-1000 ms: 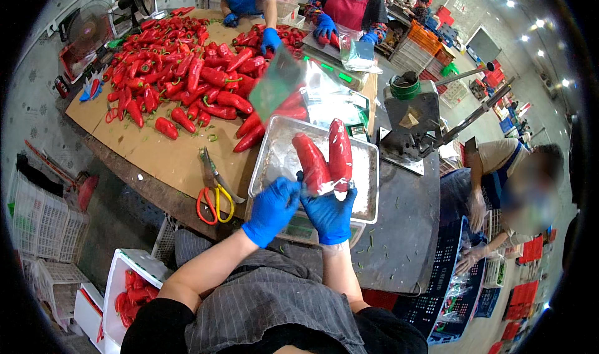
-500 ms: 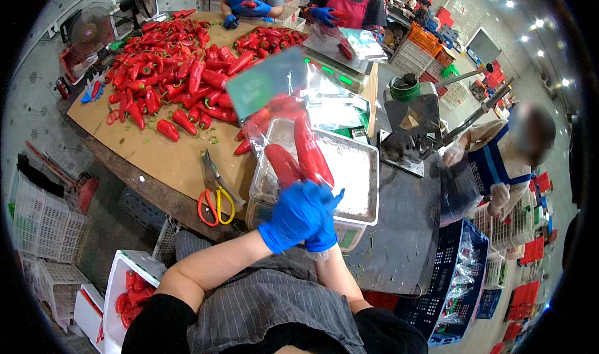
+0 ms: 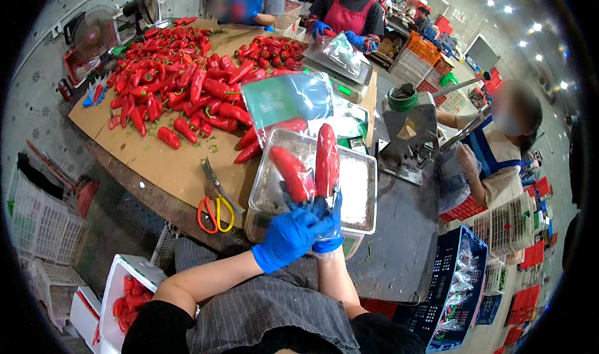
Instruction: The person trims the stems of red peppers using scissors, places them on a digital scale, and packs them into plastic bags. The person works at a table with a large pile of peppers, while other workers are visible in the background performing similar tasks.
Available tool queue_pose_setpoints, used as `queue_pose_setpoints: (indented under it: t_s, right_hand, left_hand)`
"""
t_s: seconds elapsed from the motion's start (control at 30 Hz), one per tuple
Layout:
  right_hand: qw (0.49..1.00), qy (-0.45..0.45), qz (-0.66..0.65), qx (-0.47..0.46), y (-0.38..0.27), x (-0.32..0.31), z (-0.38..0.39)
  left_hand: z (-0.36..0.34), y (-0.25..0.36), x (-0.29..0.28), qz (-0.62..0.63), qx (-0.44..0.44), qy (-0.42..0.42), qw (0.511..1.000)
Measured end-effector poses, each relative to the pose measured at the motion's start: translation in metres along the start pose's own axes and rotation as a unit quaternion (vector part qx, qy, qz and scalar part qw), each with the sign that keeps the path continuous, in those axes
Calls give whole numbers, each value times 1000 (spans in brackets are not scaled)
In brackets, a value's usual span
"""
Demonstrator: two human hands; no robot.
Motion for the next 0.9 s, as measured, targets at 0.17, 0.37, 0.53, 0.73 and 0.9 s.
queue_pose_setpoints:
  t_s: [0.17, 0.37, 0.53, 0.73, 0.9]
  right_hand:
    - [996, -93, 2, 13, 5, -36, -7]
    - [986, 83, 137, -41, -2, 18, 1]
    - [989, 79, 105, -72, -18, 22, -10]
    - [903, 146, 341, -218, -37, -28, -40]
    - [811, 164, 451, -335, -52, 25, -22]
  left_hand:
    - [-19, 6, -8, -7, -14, -60, 998]
    - [0, 22, -1, 65, 124, -74, 987]
    - [1, 9, 1, 76, 14, -128, 989]
    - [24, 40, 0, 246, 32, -313, 917]
    - [22, -14, -14, 520, -226, -308, 764]
Point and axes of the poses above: each hand's wrist, its own z-axis away from the middle knuckle, its own x-axis out of the palm, y = z × x, the point moved 3 cm from there along -z, towards the middle knuckle
